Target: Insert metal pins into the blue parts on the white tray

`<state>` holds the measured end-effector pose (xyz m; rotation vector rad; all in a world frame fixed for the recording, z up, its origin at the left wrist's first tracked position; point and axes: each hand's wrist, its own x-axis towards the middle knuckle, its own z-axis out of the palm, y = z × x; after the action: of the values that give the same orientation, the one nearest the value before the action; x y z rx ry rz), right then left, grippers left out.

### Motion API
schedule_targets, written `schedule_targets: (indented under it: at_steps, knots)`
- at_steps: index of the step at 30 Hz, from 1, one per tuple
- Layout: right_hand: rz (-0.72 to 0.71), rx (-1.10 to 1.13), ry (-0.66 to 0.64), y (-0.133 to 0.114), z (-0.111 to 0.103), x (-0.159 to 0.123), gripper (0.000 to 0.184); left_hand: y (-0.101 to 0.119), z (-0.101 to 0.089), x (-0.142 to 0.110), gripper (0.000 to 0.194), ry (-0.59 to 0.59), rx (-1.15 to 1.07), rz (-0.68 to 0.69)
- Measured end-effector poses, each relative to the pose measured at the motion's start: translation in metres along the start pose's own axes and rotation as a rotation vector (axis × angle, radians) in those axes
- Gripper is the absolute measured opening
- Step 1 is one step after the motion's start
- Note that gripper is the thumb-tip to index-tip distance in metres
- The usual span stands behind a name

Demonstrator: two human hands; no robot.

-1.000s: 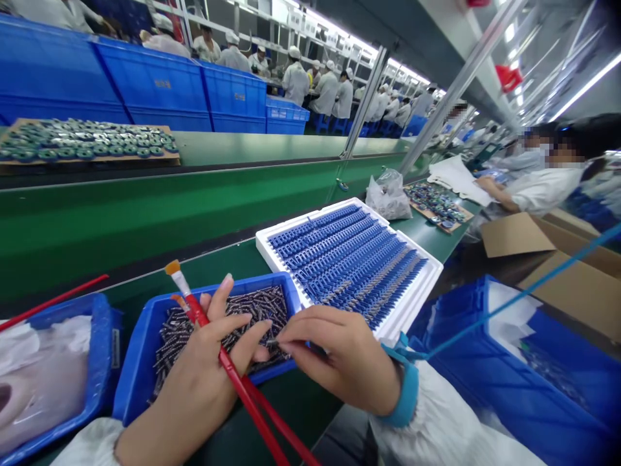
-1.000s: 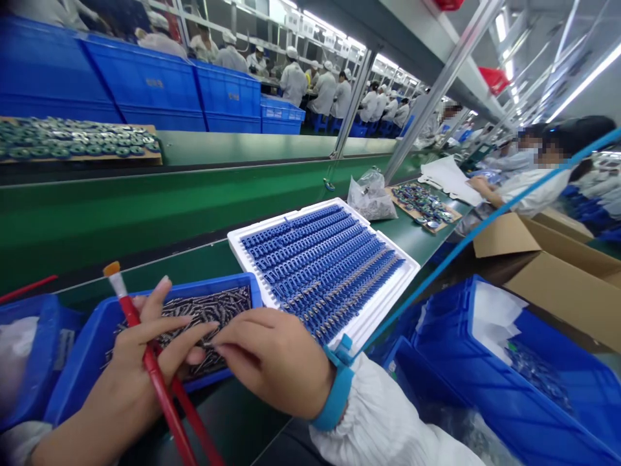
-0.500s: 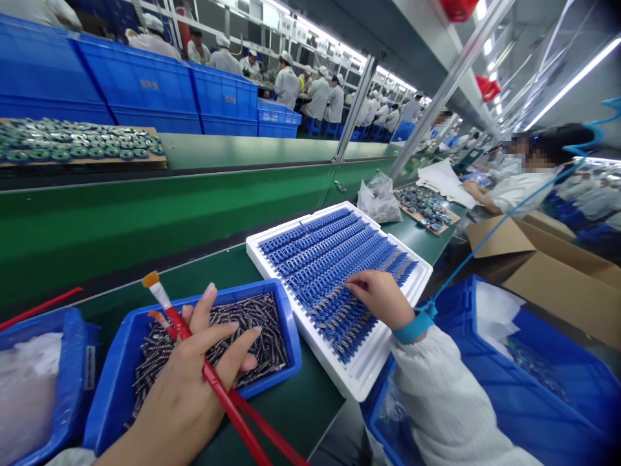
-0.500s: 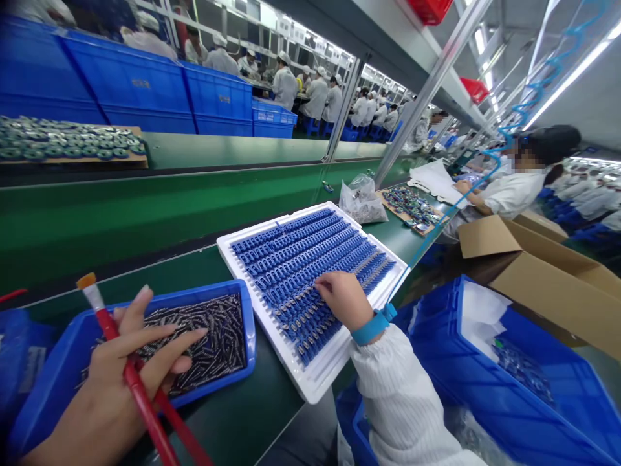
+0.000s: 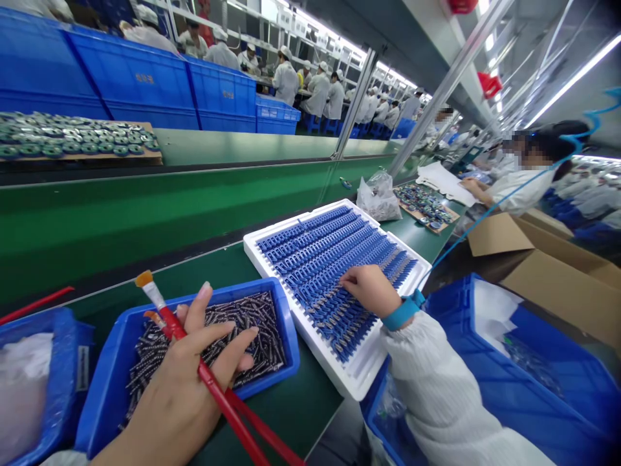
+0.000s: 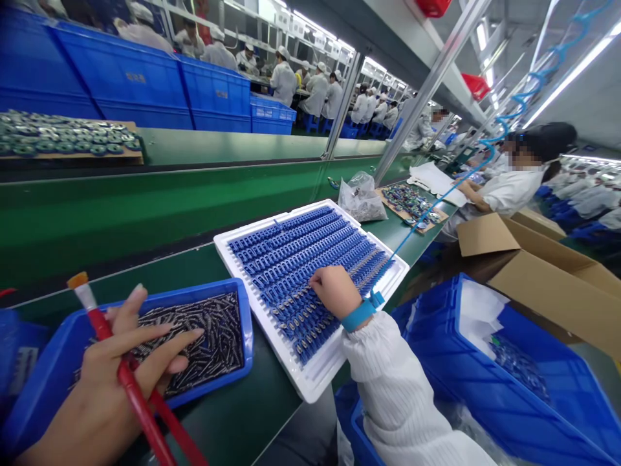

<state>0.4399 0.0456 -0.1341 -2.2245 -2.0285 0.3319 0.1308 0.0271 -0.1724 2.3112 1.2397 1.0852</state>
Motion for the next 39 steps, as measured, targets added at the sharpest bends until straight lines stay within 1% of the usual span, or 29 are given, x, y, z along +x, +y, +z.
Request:
schedule_targets:
  at_steps: [2,4,6,8,10,11,12,14,15,16,17,19,22,26,29,32,34,36,38,39]
  knots:
    - [-0.005,-0.017,-0.005,0.000,-0.001,0.001,0.020,-0.003,0.000,0.002,0.026,-0.004,0.100,0.032]
    - [-0.016,-0.027,0.007,0.001,-0.005,-0.001,0.021,-0.004,0.000,0.003,0.026,0.023,0.159,0.112]
    - [-0.025,-0.040,0.047,0.000,-0.012,-0.007,0.018,-0.002,0.000,0.004,0.023,0.086,0.182,0.188]
    - [-0.053,-0.061,0.106,-0.008,-0.019,-0.017,0.016,0.002,-0.001,0.007,0.020,0.160,0.216,0.210]
    - [-0.137,-0.083,0.137,-0.027,-0.023,-0.029,0.026,0.006,-0.002,0.010,0.019,0.205,0.252,0.229]
    - [-0.209,-0.093,0.124,-0.041,-0.022,-0.034,0.028,0.007,-0.003,0.011,0.019,0.212,0.274,0.247]
    - [-0.293,-0.102,0.094,-0.057,-0.019,-0.039,0.030,0.007,-0.003,0.011,0.018,0.206,0.298,0.279]
    - [-0.478,-0.135,-0.008,-0.091,-0.006,-0.043,0.029,0.006,-0.003,0.012,0.017,0.191,0.340,0.361]
    - [-0.548,-0.164,-0.047,-0.106,0.003,-0.043,0.024,0.005,-0.002,0.012,0.018,0.190,0.356,0.397]
    - [-0.582,-0.204,-0.065,-0.120,0.013,-0.041,0.019,0.004,-0.002,0.012,0.019,0.191,0.366,0.429]
    - [-0.586,-0.246,-0.069,-0.131,0.022,-0.039,0.015,0.003,-0.002,0.012,0.020,0.195,0.374,0.454]
    - [-0.564,-0.310,-0.057,-0.144,0.037,-0.034,0.011,0.003,-0.002,0.013,0.020,0.217,0.392,0.479]
    - [-0.576,-0.346,-0.072,-0.150,0.045,-0.028,0.006,0.006,-0.005,0.014,0.019,0.231,0.411,0.506]
    - [-0.614,-0.324,-0.137,-0.148,0.039,-0.028,0.010,0.010,-0.008,0.013,0.022,0.234,0.327,0.485]
    - [-0.628,-0.251,-0.138,-0.146,0.035,-0.026,0.013,0.011,-0.006,0.009,0.023,0.229,0.235,0.438]
    - [-0.653,-0.123,-0.075,-0.140,0.034,-0.026,0.016,0.014,-0.005,0.005,0.023,0.167,0.148,0.387]
    - [-0.668,-0.010,0.023,-0.134,0.032,-0.032,0.020,0.017,-0.008,0.004,0.025,0.091,0.114,0.364]
    - [-0.648,0.114,0.174,-0.126,0.027,-0.044,0.032,0.023,-0.016,0.005,0.026,0.030,0.142,0.365]
    - [-0.615,0.266,0.367,-0.120,0.021,-0.062,0.045,0.031,-0.027,0.008,0.024,-0.014,0.212,0.406]
    - [-0.639,0.365,0.459,-0.118,0.019,-0.071,0.044,0.036,-0.032,0.009,0.024,-0.043,0.259,0.436]
